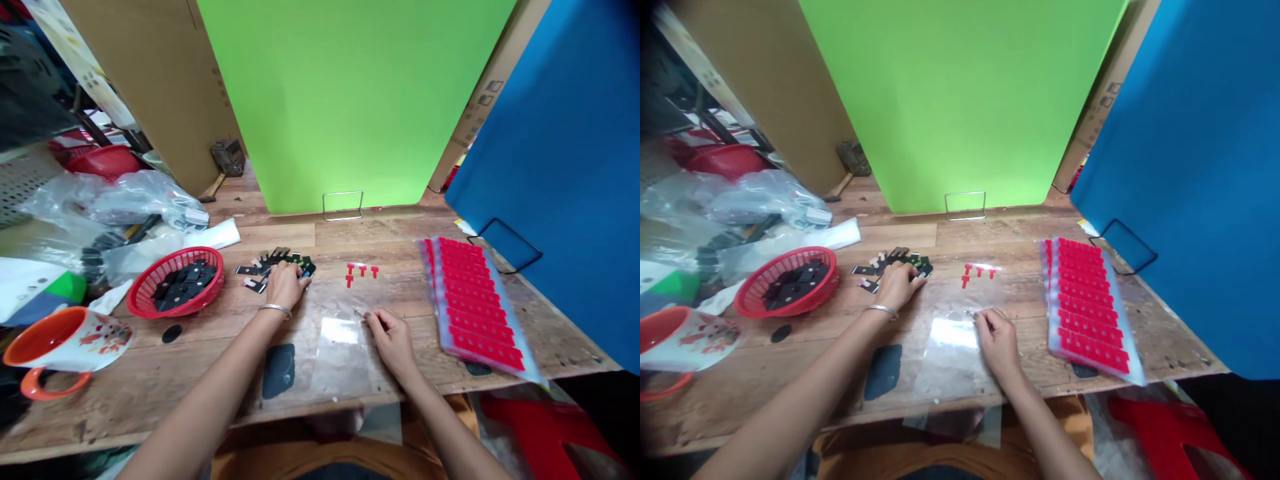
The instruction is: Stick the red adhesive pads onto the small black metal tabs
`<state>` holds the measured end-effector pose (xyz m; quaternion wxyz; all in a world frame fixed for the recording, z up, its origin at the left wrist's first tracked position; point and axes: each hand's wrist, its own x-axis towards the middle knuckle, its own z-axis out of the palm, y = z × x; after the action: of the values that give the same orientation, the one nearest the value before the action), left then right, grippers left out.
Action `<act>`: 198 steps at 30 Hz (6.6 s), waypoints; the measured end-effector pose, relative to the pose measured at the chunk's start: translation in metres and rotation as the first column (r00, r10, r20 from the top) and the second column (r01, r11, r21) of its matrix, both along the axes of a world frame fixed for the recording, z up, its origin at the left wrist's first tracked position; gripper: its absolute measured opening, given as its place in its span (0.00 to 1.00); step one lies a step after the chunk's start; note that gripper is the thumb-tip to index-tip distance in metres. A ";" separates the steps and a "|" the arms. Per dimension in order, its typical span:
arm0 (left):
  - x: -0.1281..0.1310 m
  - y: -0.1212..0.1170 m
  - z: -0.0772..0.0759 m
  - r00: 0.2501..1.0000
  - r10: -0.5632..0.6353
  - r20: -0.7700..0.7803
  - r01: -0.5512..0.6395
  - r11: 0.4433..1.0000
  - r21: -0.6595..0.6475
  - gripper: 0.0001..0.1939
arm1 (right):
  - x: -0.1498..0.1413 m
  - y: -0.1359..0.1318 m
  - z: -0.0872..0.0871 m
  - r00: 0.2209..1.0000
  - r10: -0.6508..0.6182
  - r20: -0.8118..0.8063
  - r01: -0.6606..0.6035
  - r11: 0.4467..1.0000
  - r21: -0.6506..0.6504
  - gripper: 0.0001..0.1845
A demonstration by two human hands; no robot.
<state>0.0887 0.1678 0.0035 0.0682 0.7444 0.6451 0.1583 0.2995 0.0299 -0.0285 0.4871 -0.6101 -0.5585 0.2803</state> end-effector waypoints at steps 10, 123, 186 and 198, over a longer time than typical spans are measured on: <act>0.012 -0.063 0.029 0.622 -0.001 0.783 0.420 0.844 -0.333 0.09 | -0.010 0.000 0.015 0.986 0.020 -0.166 -0.032 0.997 -0.068 0.21; 0.070 -0.123 -0.017 -0.007 0.602 0.799 0.452 0.714 -0.535 0.17 | -0.025 -0.004 -0.001 0.891 -0.081 -0.447 0.022 0.991 -0.135 0.09; 0.073 -0.126 -0.022 0.001 0.560 0.829 0.405 0.757 -0.512 0.13 | -0.025 -0.001 0.005 0.989 -0.148 0.004 0.147 0.985 0.091 0.05; 0.069 -0.126 -0.020 -0.008 0.558 0.829 0.438 0.748 -0.499 0.15 | -0.027 -0.003 0.002 0.978 -0.195 -0.076 0.199 0.979 0.047 0.19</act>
<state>0.1577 0.0418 -0.0169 0.7525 0.2862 0.4377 0.4002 0.2729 0.0266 -0.0269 0.5485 -0.6385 -0.4850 0.2370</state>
